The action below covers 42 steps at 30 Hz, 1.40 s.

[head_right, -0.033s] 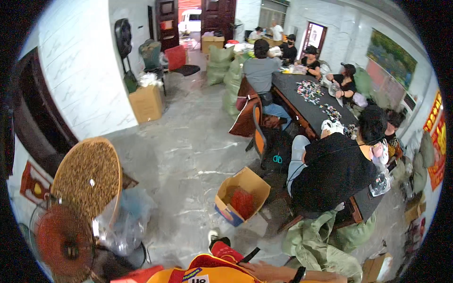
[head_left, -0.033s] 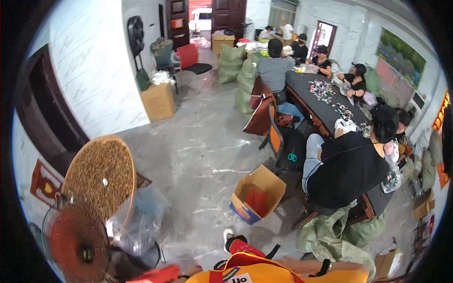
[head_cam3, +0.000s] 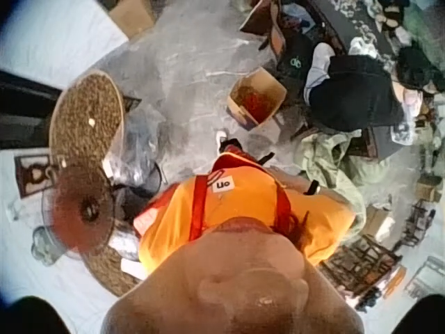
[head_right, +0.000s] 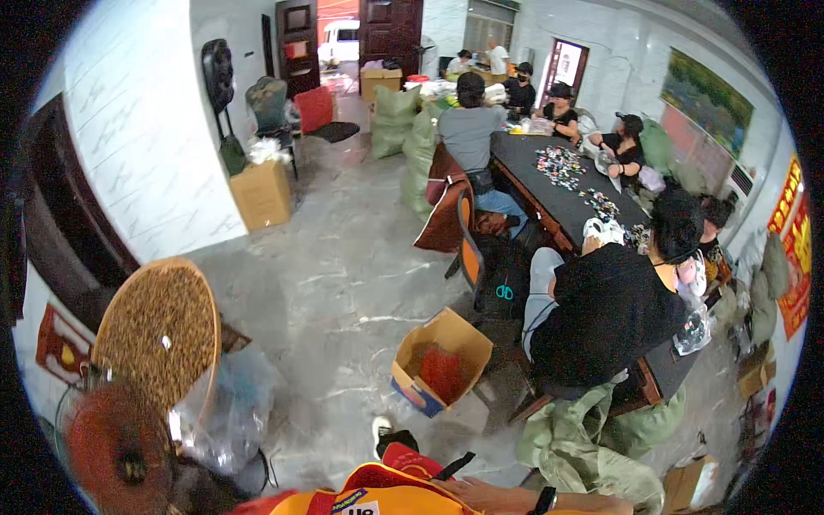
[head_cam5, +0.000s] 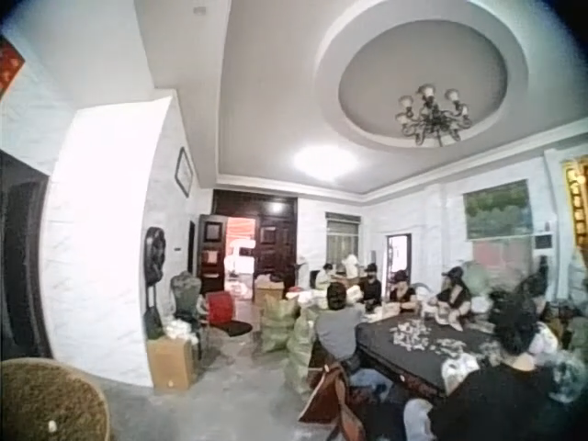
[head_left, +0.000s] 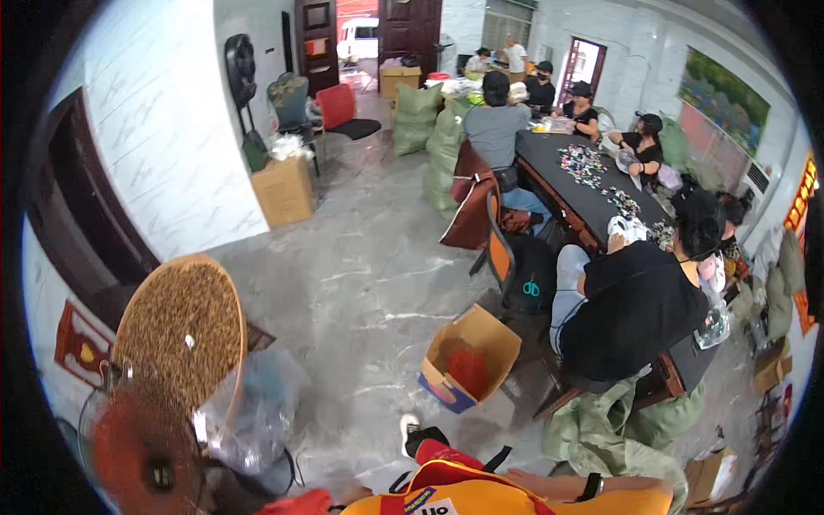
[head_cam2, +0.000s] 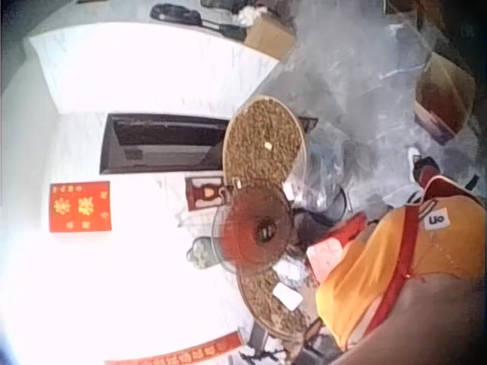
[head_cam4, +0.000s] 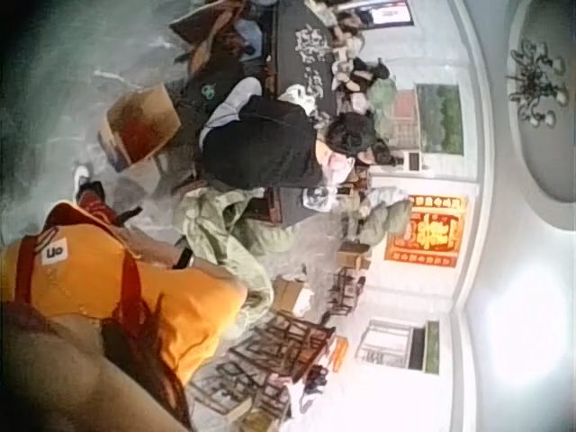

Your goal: Pack finished shoes into large storage bags.

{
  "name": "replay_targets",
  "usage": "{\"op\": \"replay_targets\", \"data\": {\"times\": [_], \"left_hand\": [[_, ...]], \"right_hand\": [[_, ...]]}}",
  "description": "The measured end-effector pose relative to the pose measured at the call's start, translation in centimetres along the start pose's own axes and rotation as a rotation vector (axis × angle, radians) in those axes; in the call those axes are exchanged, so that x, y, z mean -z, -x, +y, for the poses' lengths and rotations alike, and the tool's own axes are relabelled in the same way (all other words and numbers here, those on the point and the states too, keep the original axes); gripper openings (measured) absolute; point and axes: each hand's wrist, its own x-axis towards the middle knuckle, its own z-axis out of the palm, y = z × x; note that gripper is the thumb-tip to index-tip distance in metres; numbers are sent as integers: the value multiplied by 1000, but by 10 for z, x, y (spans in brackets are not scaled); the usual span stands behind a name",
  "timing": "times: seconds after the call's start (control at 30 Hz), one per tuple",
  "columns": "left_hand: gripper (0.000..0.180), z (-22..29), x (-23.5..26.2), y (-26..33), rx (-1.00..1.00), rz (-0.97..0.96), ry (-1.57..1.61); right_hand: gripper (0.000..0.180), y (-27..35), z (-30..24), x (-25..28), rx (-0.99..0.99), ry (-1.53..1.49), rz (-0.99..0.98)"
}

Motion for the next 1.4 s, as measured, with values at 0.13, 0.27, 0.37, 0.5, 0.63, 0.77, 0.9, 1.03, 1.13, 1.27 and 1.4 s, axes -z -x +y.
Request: {"op": "replay_targets", "data": {"times": [0.13,0.27,0.37,0.5,0.63,0.77,0.9,1.03,1.13,1.27,1.4], "left_hand": [[24,36,-56,-70,-30,-563,959],[30,-4,-138,-207,-2,-1174,1825],[35,-53,-214,-272,39,-1631,2502],[27,5,-263,-277,929,-1791,2686],[31,44,-321,-271,842,-1995,2577],[20,104,-373,-224,-292,-1522,2280],[20,209,-438,-228,-874,-1237,1870],[10,287,-509,-351,-423,-643,2315],[14,315,-538,-516,-713,-547,2099],[35,335,-559,-714,-56,-1055,2517],[34,345,-562,-862,-42,-915,2806]], "right_hand": [[64,-54,43,82,100,-63,118],[65,-147,94,155,187,-88,185],[66,-174,147,179,247,-150,202],[67,-191,186,233,281,-215,110],[68,-231,239,237,255,-288,107],[69,-287,273,238,216,-394,123],[70,-342,288,310,191,-558,175],[71,-371,327,374,137,-652,195],[72,-393,362,422,94,-727,191],[73,-406,402,477,37,-868,199],[74,-411,482,526,-2,-965,185]]}}
